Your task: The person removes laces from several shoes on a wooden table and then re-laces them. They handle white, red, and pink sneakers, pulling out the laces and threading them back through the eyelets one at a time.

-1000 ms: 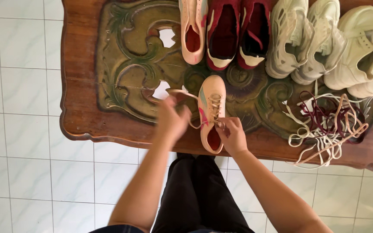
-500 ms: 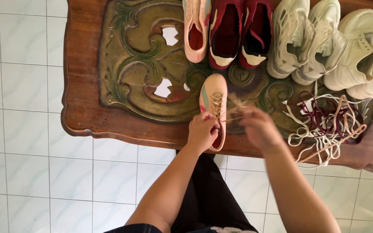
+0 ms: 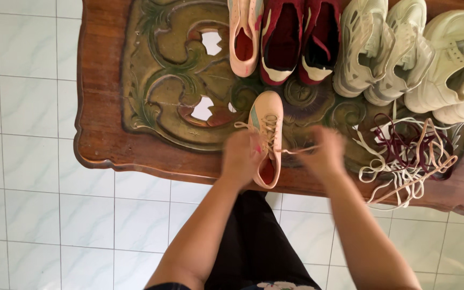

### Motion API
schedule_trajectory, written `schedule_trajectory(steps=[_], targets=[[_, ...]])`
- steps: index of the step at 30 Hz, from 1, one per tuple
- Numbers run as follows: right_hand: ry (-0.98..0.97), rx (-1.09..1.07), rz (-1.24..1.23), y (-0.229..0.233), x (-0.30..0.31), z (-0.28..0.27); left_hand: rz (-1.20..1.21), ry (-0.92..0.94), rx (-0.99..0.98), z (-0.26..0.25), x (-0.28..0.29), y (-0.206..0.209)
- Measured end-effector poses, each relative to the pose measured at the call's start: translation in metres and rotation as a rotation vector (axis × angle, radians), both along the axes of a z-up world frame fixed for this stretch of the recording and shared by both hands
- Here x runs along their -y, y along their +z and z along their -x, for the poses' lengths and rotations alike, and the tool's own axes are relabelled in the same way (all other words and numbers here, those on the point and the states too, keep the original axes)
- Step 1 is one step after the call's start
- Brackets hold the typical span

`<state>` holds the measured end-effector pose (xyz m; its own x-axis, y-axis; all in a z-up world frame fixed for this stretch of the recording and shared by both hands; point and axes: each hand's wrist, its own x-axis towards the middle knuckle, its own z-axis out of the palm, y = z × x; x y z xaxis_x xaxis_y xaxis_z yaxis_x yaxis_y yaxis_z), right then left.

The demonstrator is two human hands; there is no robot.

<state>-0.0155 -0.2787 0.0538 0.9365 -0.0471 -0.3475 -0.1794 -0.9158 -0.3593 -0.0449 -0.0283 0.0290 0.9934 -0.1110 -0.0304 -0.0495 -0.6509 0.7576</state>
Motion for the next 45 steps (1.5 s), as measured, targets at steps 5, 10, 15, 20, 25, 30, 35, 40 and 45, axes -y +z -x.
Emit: schedule_trajectory(steps=[5,10,15,20,25,30,35,40,45], targets=[[-0.129,-0.172,-0.35,-0.028,-0.056,0.007,-0.27,-0.31,0.129,-0.007,0.03,0.0],[-0.141,-0.016,-0.404,-0.034,-0.05,0.013,-0.412,-0.303,0.252,-0.012,0.029,-0.009],[-0.156,-0.016,-0.416,-0.04,-0.045,0.015,-0.276,-0.179,0.26,-0.006,0.034,-0.026],[-0.107,0.025,-0.401,-0.054,-0.041,0.018,0.364,0.376,-0.341,-0.014,0.046,-0.045],[-0.156,0.027,-0.367,-0.057,-0.044,0.022,0.457,0.11,-0.367,-0.031,0.022,-0.043],[-0.263,-0.054,-0.342,-0.057,-0.054,0.024,-0.105,0.126,0.067,-0.026,0.011,-0.033],[-0.306,-0.036,-0.378,-0.061,-0.048,0.029,0.749,0.619,-0.314,-0.021,0.003,-0.037],[-0.336,-0.111,-0.397,-0.058,-0.051,0.026,0.342,0.272,-0.014,-0.02,-0.04,-0.036],[-0.339,-0.172,-0.427,-0.054,-0.052,0.023,0.184,0.099,0.107,-0.022,-0.064,-0.055]])
